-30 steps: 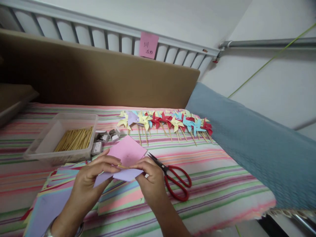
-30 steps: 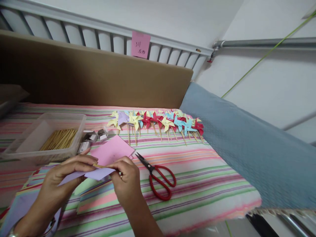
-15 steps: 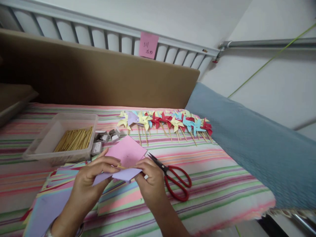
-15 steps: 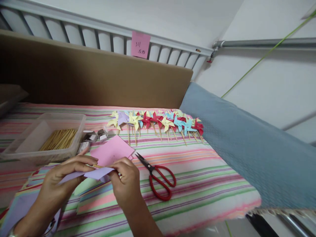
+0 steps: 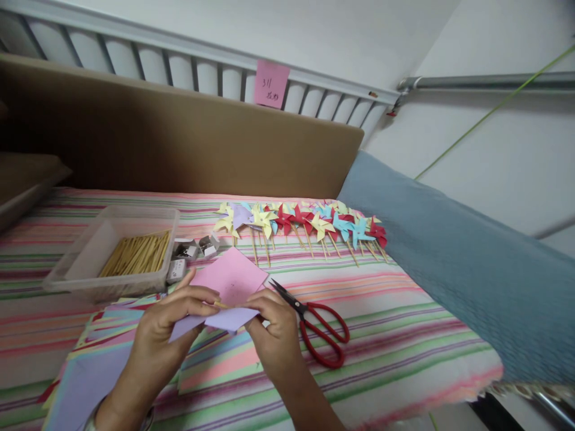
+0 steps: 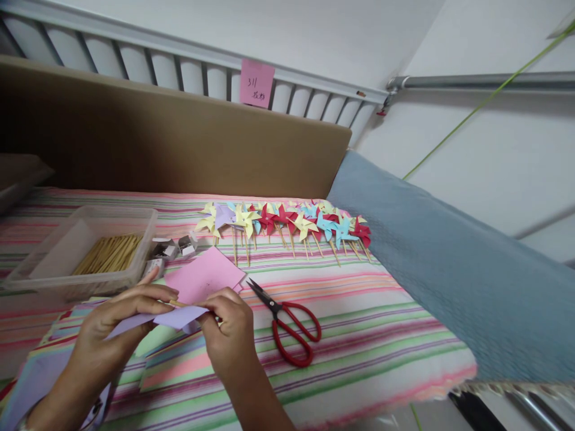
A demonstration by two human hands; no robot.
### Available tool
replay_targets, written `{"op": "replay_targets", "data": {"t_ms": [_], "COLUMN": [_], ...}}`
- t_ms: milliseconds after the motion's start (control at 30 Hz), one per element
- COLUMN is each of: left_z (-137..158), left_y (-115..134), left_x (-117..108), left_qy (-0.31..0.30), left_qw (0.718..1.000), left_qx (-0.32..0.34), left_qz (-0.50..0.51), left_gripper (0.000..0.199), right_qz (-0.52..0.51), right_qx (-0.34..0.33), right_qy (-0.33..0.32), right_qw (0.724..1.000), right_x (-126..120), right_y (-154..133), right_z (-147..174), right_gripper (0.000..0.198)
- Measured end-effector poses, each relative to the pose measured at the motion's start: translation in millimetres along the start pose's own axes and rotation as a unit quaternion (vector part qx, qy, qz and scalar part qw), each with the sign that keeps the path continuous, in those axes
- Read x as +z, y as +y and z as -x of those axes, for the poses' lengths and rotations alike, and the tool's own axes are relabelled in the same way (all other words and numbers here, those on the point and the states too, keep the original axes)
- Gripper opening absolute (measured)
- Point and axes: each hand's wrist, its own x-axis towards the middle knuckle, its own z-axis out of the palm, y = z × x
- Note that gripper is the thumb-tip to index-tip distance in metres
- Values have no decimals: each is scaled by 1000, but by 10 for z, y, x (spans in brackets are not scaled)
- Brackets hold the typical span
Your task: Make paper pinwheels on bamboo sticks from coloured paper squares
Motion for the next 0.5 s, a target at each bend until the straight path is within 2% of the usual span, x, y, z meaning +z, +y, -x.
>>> {"op": "replay_targets", "data": {"t_ms": [500], "left_z": [29], "left_y": [-16], "left_x": [9], "left_qy": [13], "left_qw": [1000], "left_qx": [0], "left_qz": [-25], "left_gripper": [15], "right_qz": [7], "right_qx": [13], "right_qy": [-7], "right_qw": [1000], "right_x": [7], "right_y": [-52], "right_z": [12], "right_gripper": [22]}}
